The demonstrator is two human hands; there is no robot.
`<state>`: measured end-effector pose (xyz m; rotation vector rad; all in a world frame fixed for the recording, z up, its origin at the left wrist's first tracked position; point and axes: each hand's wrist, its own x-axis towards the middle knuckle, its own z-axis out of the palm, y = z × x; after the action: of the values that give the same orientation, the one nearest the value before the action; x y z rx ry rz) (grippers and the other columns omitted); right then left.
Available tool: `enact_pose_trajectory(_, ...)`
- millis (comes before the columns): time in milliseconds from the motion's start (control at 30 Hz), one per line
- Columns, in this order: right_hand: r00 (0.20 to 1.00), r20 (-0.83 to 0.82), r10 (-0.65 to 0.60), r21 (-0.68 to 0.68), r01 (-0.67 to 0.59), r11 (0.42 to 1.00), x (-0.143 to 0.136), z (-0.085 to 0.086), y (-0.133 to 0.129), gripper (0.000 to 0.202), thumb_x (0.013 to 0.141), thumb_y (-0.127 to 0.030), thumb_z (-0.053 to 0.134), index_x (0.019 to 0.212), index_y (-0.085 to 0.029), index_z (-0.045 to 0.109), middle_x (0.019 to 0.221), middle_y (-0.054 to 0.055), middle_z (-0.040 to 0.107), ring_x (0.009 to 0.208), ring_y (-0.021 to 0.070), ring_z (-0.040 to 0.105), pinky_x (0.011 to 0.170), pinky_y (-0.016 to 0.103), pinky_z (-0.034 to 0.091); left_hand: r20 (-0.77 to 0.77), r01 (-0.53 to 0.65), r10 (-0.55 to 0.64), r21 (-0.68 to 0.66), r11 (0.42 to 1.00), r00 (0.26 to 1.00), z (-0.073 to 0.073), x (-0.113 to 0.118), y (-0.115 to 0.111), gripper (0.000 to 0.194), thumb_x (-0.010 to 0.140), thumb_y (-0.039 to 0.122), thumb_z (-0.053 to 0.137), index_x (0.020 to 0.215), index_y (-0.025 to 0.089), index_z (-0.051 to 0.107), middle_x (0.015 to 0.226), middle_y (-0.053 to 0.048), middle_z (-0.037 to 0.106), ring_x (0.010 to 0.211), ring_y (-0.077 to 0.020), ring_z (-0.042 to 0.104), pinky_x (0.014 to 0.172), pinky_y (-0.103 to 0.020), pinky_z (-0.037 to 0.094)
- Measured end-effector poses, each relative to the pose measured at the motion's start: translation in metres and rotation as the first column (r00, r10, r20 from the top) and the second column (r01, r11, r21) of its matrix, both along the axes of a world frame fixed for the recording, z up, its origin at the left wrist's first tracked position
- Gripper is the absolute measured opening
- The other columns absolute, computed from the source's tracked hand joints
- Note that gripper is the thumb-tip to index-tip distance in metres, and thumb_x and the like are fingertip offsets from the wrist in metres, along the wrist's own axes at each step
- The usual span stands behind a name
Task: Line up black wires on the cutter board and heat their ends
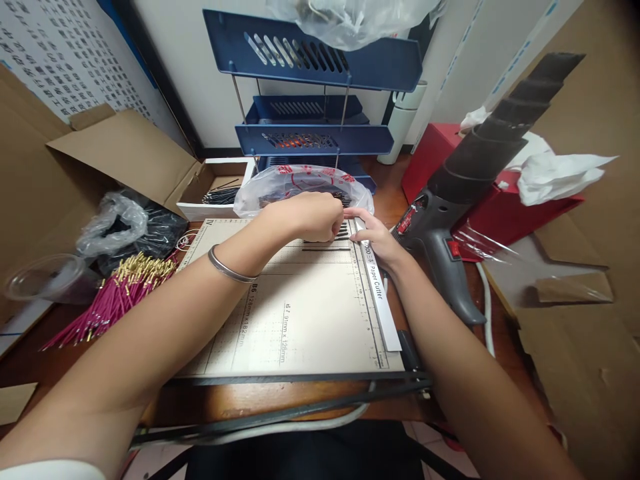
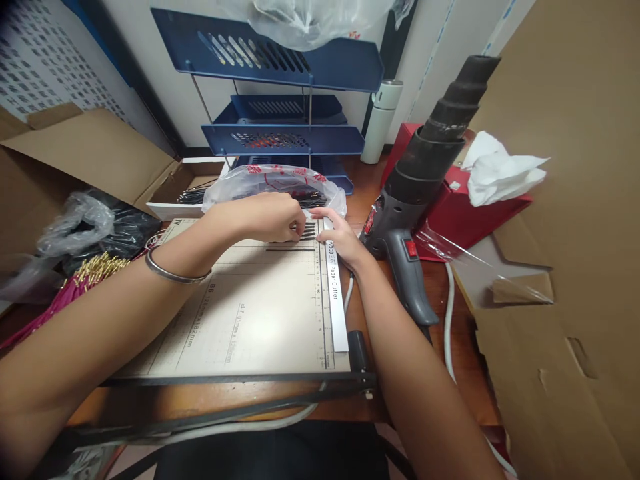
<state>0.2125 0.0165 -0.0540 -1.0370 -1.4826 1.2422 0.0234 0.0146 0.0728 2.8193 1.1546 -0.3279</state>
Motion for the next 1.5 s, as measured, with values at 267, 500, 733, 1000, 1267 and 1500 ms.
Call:
enact_pose_trajectory(267, 1.0, 0.009, 0.008, 0.016, -0.008, 1.0, 0.0013, -0.0008, 0.0007, 0.055, 0.058, -0.022, 0.066, 0.113, -0.028, 0.067, 0.132, 0.003, 0.067, 0.14, 0.0333, 0.052, 0.128, 0.054, 0.031, 0.003, -0.015, 0.016, -0.025, 1.0, 1.0, -0.001, 0.0005, 0.0009, 0.024, 0.083, 0.017, 0.059, 0.09, 0.018, 0.082, 0.079, -0.008, 0.07, 0.081, -0.0228, 0.066, 0.077, -0.032, 0.043)
enact_pose_trajectory(500, 1.0, 0.022, 0.012, 0.014, -0.012, 1.0, 0.0006, 0.0005, -0.0002, 0.055, 0.057, -0.022, 0.066, 0.112, -0.028, 0.066, 0.131, 0.002, 0.067, 0.138, 0.0334, 0.053, 0.127, 0.054, 0.033, 0.002, -0.022, 0.022, -0.003, 1.0, 1.0, 0.0, 0.0013, -0.0022, 0.024, 0.085, 0.019, 0.06, 0.093, 0.019, 0.083, 0.083, -0.009, 0.072, 0.085, -0.0239, 0.068, 0.079, -0.032, 0.045)
enact_pose_trajectory(733, 0.999, 0.027, 0.016, 0.026, -0.017, 1.0, 0.0004, 0.0008, -0.0011, 0.056, 0.059, -0.022, 0.067, 0.115, -0.028, 0.066, 0.133, 0.002, 0.067, 0.141, 0.0338, 0.051, 0.129, 0.055, 0.031, 0.016, -0.011, 0.011, 0.029, 1.0, 1.0, -0.0021, 0.0045, -0.0055, 0.032, 0.088, 0.022, 0.058, 0.106, 0.02, 0.084, 0.09, -0.011, 0.077, 0.09, -0.0253, 0.07, 0.081, -0.033, 0.046)
enact_pose_trajectory(1000, 0.999, 0.048, 0.013, 0.056, -0.015, 0.998, 0.0013, 0.0019, -0.0011, 0.058, 0.059, -0.022, 0.067, 0.117, -0.028, 0.066, 0.132, 0.002, 0.069, 0.139, 0.0334, 0.053, 0.129, 0.054, 0.031, 0.032, -0.001, 0.0, 0.013, 1.0, 0.999, -0.0025, 0.0053, -0.0052, 0.03, 0.088, 0.019, 0.057, 0.101, 0.021, 0.084, 0.087, -0.01, 0.076, 0.087, -0.0246, 0.07, 0.077, -0.032, 0.044)
enact_pose_trajectory(1267, 0.999, 0.051, 0.017, 0.066, -0.02, 0.998, 0.0024, -0.0002, 0.0003, 0.058, 0.06, -0.022, 0.067, 0.117, -0.029, 0.066, 0.131, 0.002, 0.068, 0.139, 0.0334, 0.053, 0.128, 0.054, 0.031, 0.026, -0.008, 0.007, 0.018, 1.0, 1.0, -0.0022, 0.0056, -0.0053, 0.031, 0.088, 0.019, 0.057, 0.104, 0.02, 0.084, 0.089, -0.011, 0.077, 0.089, -0.025, 0.068, 0.079, -0.033, 0.044)
enact_pose_trajectory(1500, 0.999, 0.035, 0.03, 0.044, -0.032, 0.999, 0.0005, 0.0019, -0.0005, 0.055, 0.059, -0.022, 0.066, 0.114, -0.029, 0.066, 0.129, 0.002, 0.069, 0.138, 0.0343, 0.054, 0.129, 0.056, 0.031, 0.031, 0.005, -0.006, 0.042, 0.999, 1.0, -0.003, 0.0054, -0.0047, 0.029, 0.089, 0.02, 0.057, 0.102, 0.019, 0.083, 0.088, -0.011, 0.076, 0.084, -0.0246, 0.068, 0.075, -0.033, 0.043)
